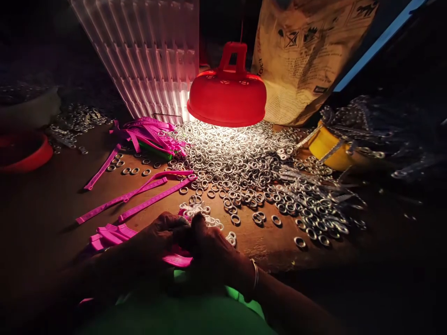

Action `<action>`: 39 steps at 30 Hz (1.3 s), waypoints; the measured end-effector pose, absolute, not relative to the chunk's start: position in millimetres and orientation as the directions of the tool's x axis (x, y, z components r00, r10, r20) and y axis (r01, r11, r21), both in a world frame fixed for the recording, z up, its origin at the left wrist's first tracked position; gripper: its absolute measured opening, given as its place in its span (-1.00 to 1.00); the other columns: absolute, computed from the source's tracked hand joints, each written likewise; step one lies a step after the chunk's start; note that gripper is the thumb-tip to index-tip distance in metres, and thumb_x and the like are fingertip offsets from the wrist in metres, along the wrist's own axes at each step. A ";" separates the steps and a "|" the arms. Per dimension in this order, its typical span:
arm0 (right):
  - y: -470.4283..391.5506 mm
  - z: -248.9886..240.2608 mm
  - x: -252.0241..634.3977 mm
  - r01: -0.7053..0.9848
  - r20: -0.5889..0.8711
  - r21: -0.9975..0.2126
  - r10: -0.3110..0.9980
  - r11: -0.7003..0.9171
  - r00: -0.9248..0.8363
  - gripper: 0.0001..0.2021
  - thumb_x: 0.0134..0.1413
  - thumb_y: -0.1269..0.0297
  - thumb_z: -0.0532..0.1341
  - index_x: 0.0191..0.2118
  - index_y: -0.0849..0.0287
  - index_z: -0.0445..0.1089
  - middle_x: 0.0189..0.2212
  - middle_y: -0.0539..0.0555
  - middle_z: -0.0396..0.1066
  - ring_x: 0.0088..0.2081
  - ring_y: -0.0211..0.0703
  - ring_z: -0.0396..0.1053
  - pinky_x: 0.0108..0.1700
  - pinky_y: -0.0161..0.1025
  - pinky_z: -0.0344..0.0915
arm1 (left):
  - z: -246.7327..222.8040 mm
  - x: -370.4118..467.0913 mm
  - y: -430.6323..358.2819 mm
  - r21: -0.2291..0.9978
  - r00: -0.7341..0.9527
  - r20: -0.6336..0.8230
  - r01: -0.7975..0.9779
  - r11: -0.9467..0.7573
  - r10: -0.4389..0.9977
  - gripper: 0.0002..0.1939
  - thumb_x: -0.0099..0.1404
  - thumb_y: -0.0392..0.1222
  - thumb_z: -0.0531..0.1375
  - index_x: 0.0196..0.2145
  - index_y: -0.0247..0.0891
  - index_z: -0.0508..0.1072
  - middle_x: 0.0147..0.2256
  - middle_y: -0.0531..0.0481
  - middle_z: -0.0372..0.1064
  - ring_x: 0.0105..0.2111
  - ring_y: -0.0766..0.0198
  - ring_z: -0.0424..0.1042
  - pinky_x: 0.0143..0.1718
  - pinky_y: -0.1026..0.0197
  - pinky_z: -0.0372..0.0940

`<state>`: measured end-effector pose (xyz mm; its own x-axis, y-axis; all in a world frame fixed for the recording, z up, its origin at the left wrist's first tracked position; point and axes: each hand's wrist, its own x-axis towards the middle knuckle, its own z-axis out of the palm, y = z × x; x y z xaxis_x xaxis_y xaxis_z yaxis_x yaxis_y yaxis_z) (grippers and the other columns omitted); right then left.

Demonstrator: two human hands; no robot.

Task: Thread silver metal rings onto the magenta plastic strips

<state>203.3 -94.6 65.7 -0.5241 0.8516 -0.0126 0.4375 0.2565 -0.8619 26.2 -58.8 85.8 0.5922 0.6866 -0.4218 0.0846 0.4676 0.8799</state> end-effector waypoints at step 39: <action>-72.7 36.1 235.2 0.691 0.453 -0.413 0.792 0.594 -0.410 -0.71 0.27 0.20 0.01 -0.01 0.13 0.35 -0.55 0.01 0.38 -0.51 -0.19 0.32 -0.33 -0.21 0.26 | 33.2 -12.6 104.9 0.384 0.386 -0.100 0.865 -0.322 0.917 -0.76 0.27 -0.26 0.04 -0.33 -0.41 0.49 -0.35 -0.18 0.39 -0.29 0.12 0.30 -0.18 0.10 0.14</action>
